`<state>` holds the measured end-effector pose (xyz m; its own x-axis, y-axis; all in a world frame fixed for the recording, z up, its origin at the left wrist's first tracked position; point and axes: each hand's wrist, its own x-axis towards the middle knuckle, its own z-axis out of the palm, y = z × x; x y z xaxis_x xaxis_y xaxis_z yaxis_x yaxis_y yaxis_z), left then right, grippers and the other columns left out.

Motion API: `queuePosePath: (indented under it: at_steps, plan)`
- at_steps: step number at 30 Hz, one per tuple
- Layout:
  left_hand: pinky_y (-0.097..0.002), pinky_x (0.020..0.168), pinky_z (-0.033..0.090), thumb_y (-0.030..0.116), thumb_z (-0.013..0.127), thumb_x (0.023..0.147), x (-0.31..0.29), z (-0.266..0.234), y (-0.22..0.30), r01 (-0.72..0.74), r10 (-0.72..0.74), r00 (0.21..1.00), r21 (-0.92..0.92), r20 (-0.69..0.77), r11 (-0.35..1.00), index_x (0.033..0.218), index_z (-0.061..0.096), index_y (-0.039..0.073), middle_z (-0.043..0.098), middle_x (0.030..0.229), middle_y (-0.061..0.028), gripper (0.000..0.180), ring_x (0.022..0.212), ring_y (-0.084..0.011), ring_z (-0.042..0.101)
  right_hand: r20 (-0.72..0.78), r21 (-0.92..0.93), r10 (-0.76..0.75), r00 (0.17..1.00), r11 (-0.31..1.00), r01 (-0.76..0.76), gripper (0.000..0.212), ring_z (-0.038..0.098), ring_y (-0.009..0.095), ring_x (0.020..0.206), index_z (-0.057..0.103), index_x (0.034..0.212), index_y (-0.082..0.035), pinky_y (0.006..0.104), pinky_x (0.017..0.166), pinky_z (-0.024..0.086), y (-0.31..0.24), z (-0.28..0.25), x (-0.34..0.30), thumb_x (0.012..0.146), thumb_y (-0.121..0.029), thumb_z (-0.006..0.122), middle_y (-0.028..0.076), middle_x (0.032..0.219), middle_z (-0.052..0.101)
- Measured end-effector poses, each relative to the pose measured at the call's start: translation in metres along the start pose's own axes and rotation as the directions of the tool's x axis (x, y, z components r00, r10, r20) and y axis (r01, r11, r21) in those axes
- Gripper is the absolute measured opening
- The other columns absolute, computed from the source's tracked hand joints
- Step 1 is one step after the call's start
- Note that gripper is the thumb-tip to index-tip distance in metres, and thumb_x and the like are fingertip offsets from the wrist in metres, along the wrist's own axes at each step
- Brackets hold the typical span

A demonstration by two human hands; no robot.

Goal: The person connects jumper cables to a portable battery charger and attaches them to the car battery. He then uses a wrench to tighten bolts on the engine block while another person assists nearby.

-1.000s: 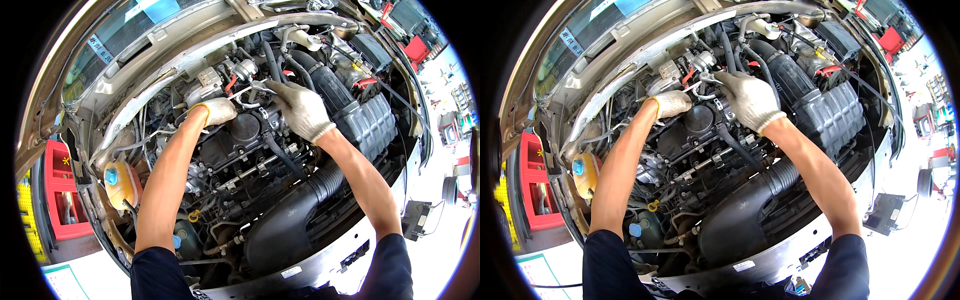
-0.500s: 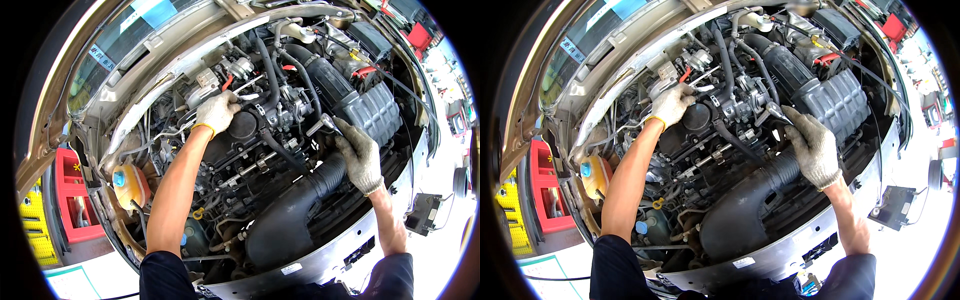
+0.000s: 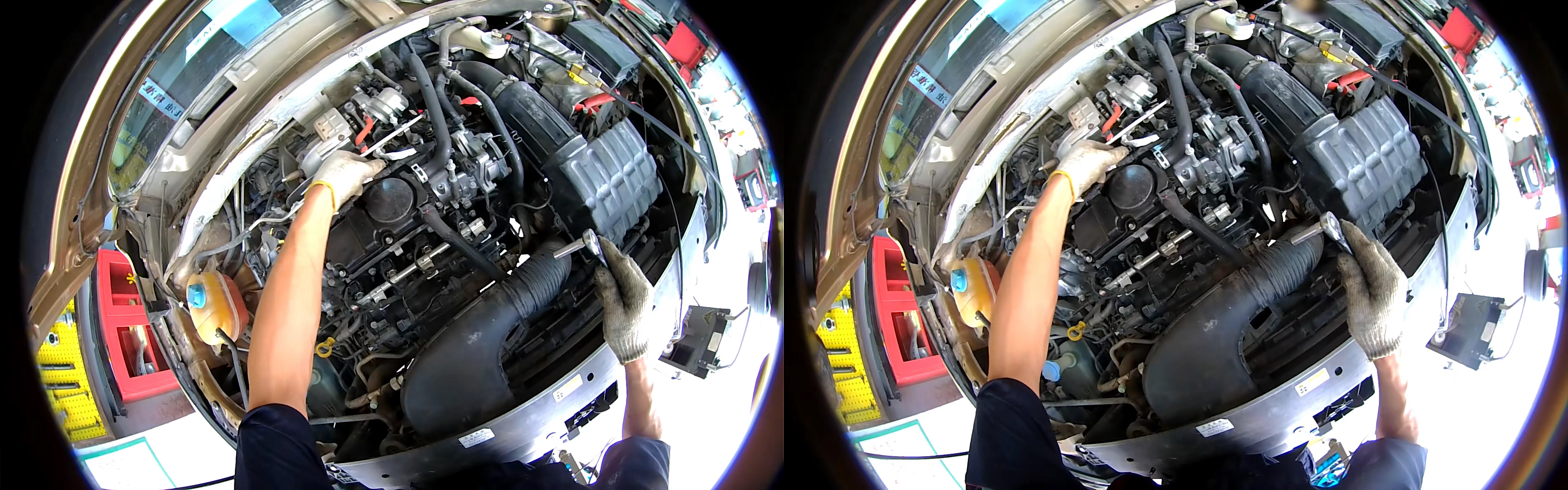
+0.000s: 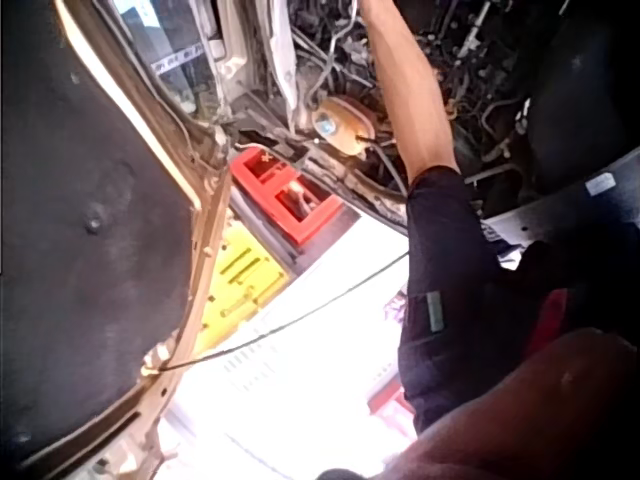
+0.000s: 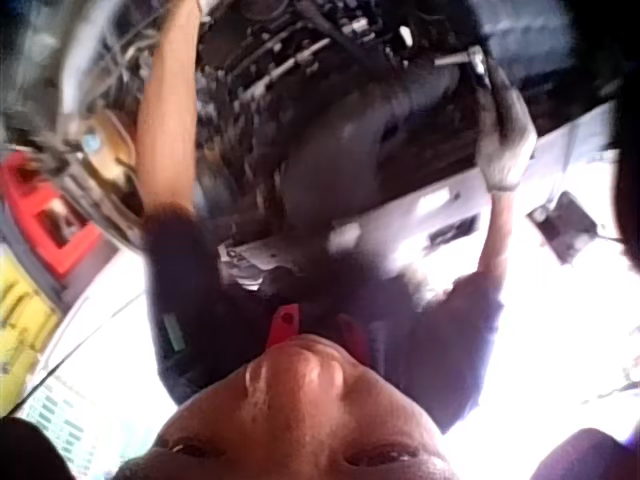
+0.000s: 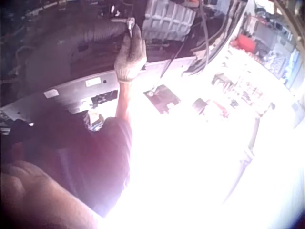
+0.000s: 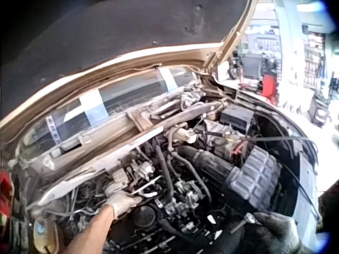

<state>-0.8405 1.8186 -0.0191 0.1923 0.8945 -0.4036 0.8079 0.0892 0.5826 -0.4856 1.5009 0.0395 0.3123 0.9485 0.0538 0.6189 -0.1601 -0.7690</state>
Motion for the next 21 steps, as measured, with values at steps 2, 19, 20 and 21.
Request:
queuePosePath:
  at_steps: [2, 19, 20, 21]
  plan:
    - [-0.0334, 0.067, 0.049, 0.045, 0.076, 0.089, -0.005, -0.007, 0.024, 0.06, -0.063, 0.998, 0.175, 0.011, 0.983, 0.09, 0.081, 0.003, 0.069, 0.069, -0.0078, 0.042, 0.068, -0.0173, 0.064, -0.014, -0.029, 0.007, 1.0, 1.0, -0.007, 0.04, 0.068, 0.024, 0.093, 0.064, 0.136, 0.002, 0.0342, 0.088, 0.054, 0.003, -0.003, -0.004, 0.097, 0.001, 0.059, 0.018, 0.107, 0.071]
    - [-0.0357, 0.101, 0.049, 0.033, 0.061, 0.1, -0.057, -0.02, -0.049, -0.195, 0.218, 0.975, 0.327, -0.034, 0.924, 0.133, 0.068, 0.005, 0.071, 0.128, -0.0187, 0.044, 0.117, -0.0303, 0.068, -0.159, -0.217, -0.128, 0.979, 0.972, 0.092, 0.036, 0.071, 0.03, 0.102, 0.066, 0.136, -0.002, 0.0369, 0.093, 0.054, 0.024, -0.005, -0.033, 0.1, -0.003, 0.06, 0.017, 0.11, 0.071]
    - [-0.0347, 0.097, 0.05, 0.032, 0.063, 0.098, -0.054, -0.018, -0.05, -0.153, 0.166, 0.986, 0.259, -0.029, 0.954, 0.129, 0.07, 0.004, 0.073, 0.121, -0.0176, 0.042, 0.111, -0.0273, 0.069, -0.157, -0.205, -0.099, 0.983, 0.976, 0.066, 0.036, 0.071, 0.03, 0.102, 0.066, 0.136, -0.002, 0.0371, 0.093, 0.054, 0.022, -0.005, -0.034, 0.1, -0.003, 0.06, 0.018, 0.11, 0.071]
    - [-0.0336, 0.094, 0.051, 0.031, 0.065, 0.097, -0.052, -0.018, -0.05, -0.109, 0.115, 0.993, 0.19, -0.019, 0.976, 0.125, 0.072, 0.003, 0.075, 0.115, -0.0164, 0.041, 0.105, -0.0242, 0.071, -0.156, -0.193, -0.069, 0.985, 0.98, 0.038, 0.036, 0.071, 0.03, 0.102, 0.066, 0.136, -0.003, 0.0372, 0.093, 0.054, 0.022, -0.005, -0.034, 0.1, -0.003, 0.061, 0.018, 0.11, 0.071]
